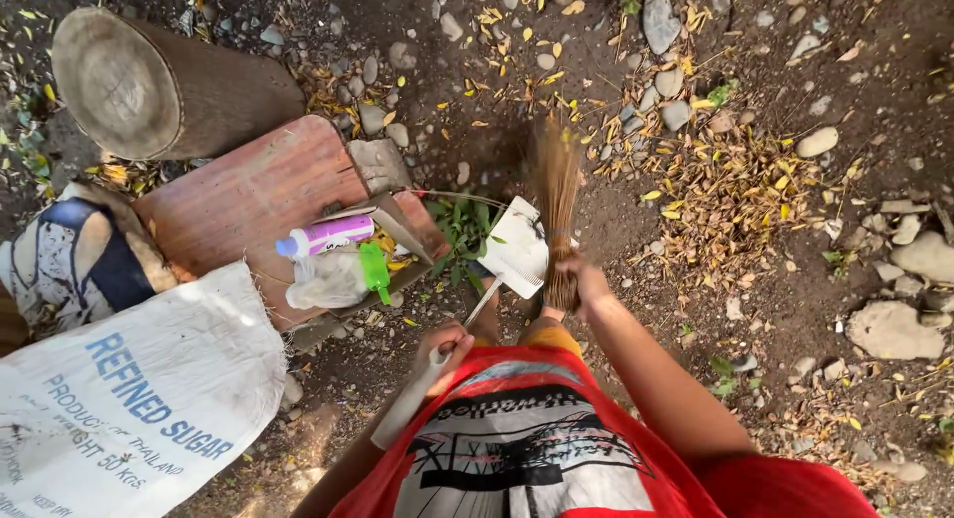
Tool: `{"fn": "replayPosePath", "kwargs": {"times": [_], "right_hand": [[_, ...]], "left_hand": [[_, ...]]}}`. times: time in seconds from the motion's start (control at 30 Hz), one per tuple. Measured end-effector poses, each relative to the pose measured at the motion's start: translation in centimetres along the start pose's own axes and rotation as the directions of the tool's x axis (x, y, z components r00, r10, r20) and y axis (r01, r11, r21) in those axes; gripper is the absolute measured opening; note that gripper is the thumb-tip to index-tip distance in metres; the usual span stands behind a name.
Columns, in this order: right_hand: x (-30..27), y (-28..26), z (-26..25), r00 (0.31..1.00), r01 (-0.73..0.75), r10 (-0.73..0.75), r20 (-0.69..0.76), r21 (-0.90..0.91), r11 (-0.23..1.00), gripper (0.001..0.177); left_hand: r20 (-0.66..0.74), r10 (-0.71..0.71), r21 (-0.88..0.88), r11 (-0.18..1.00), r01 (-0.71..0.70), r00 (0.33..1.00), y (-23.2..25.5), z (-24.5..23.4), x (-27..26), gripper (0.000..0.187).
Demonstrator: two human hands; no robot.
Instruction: The recorder uses a hand broom and dustpan to sweep up dry leaves and dirt from an outdoor ground area, then empties the dustpan into a blue bucket.
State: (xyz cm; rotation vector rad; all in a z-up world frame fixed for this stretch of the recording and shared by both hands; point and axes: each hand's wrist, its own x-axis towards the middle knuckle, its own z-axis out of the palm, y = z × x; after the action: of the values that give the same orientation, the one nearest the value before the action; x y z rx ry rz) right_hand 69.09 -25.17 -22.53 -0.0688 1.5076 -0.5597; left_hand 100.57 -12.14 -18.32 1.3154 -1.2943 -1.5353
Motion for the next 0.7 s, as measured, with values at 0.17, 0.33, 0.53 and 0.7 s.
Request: {"fn": "replayPosePath", "kwargs": {"times": [0.17,0.33,0.53,0.7], "right_hand": [[-1.9,1.6,3.2,0.96,-0.189,0.211,0.183,-0.13,0.973,0.065],[4.4,6.3,6.2,0.906,-0.244,0.321,0.276,-0.277,0.929,0.052],[1.4,11.0,7.3,0.953,0.12,-0.039,0.3,-0.253,0.96,0.046],[-0.7,1.0,8.0,0.936,-0.302,0.336,0.106,-0.25,0.92,0.042]], "left_hand": [[-0.011,-0.015,-0.116,0.993,0.013,1.0,1.3,1.6,0.8,0.032],[0.075,-0.119,0.003,0.993,0.12,0.99,2.1,1.5,1.3,0.033],[0.064,-0.103,-0.069,0.992,0.108,0.993,2.4,1.9,0.6,0.03],[0.02,-0.243,-0.059,0.968,0.244,0.97,3.0,2.4,1.1,0.025]]}}
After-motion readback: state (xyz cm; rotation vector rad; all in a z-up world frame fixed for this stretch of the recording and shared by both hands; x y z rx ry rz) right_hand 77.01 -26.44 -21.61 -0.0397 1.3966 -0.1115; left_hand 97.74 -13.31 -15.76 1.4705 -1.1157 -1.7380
